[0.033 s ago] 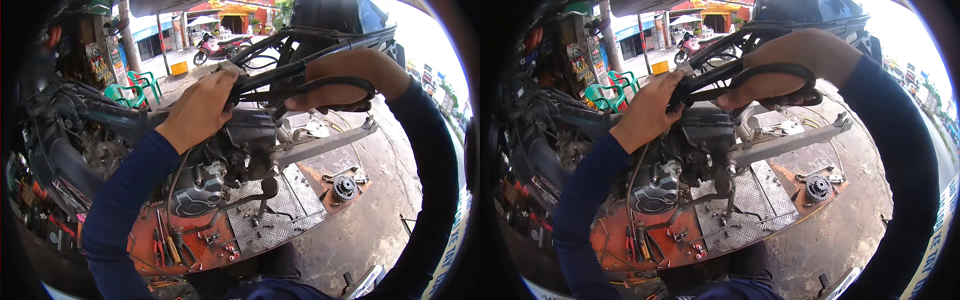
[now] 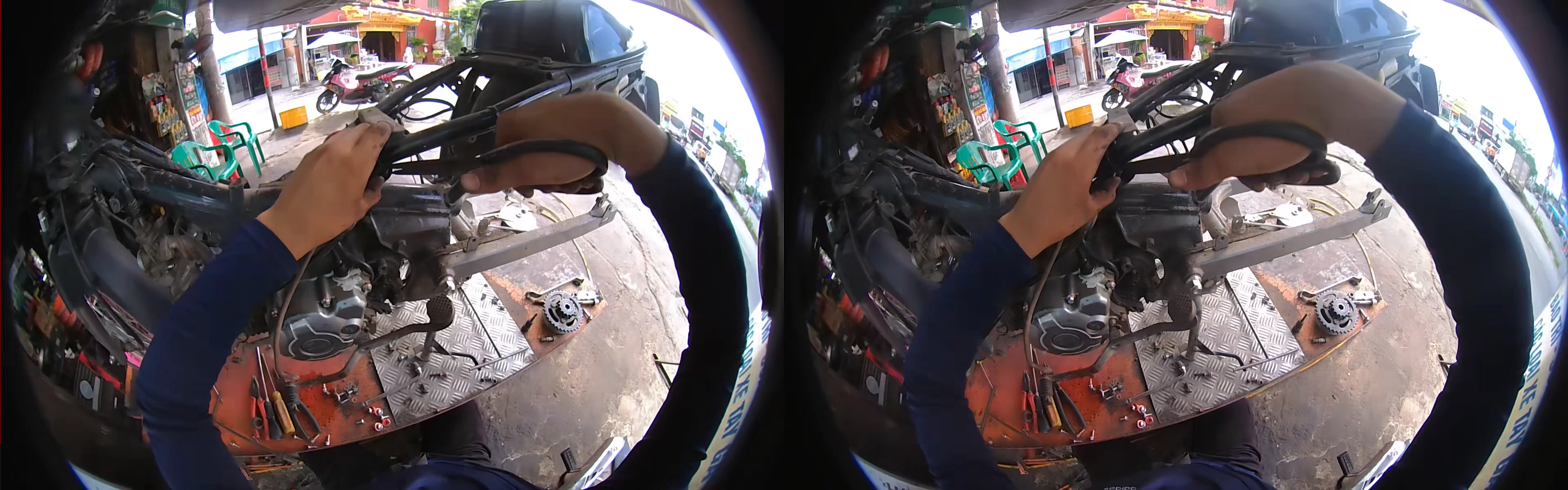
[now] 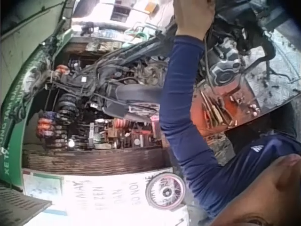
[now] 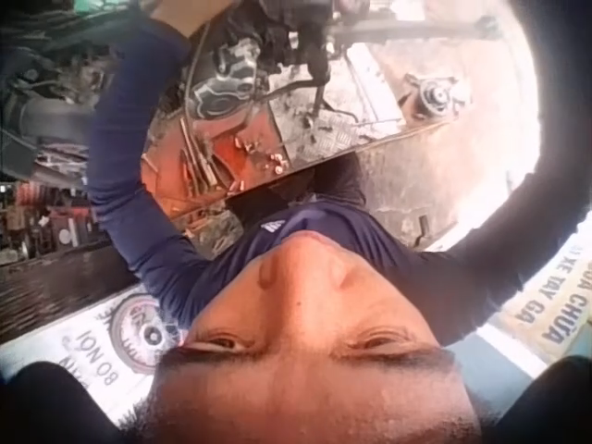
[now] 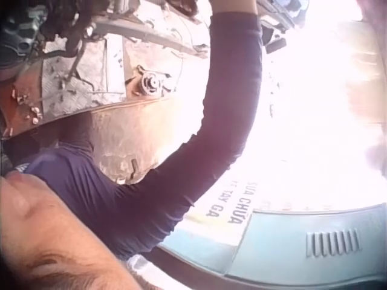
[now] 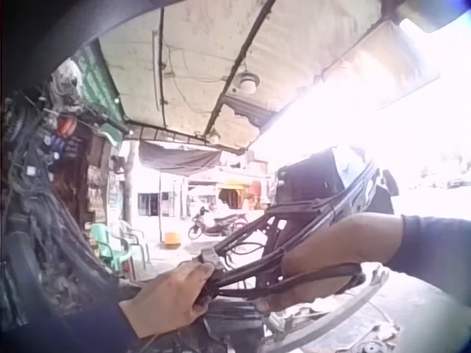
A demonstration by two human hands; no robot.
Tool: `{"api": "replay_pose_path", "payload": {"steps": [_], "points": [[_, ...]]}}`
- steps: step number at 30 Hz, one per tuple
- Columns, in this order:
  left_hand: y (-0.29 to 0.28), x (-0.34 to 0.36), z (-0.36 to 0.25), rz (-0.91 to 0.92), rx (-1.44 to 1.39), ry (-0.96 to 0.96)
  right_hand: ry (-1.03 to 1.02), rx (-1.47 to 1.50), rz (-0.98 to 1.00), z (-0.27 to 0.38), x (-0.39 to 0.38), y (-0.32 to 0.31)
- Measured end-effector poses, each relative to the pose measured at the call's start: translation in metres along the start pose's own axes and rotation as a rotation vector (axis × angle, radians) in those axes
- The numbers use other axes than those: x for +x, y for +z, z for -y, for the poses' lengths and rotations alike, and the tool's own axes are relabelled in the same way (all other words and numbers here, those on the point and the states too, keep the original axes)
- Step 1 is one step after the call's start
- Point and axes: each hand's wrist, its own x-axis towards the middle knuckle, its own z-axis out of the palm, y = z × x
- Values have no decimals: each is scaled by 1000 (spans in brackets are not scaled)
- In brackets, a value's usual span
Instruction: Replacing or adjusting internal components of a motorcycle chassis and engine area.
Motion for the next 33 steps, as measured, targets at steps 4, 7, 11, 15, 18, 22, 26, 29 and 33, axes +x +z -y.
{"api": "replay_pose_path", "payload": {"steps": [4, 7, 11, 15, 18, 22, 26, 29, 33], "points": [[4, 0, -1, 6, -49, -10, 55, 13, 112, 6, 4, -4], [1, -1, -1, -13, -55, 29, 107, -9, 186, 16, 6, -23], [0, 1, -6, 22, -77, 51, 122, 51, 314, 14, 4, -38], [-5, 4, -5, 55, -87, 66, 216, 100, 391, 16, 7, -36], [-11, 1, 1, 127, -105, 28, 178, 83, 376, 22, 14, -37], [-11, 3, -1, 93, -109, 66, 64, 83, 278, 0, 8, -15], [-11, 3, 1, 102, -108, 89, 50, -51, 179, 18, -4, -25], [-10, 6, 3, 115, -111, 98, 7, -268, 175, 31, 2, -37], [-14, 2, 6, 104, -92, 117, -58, -612, 3, 79, -15, -50]]}}
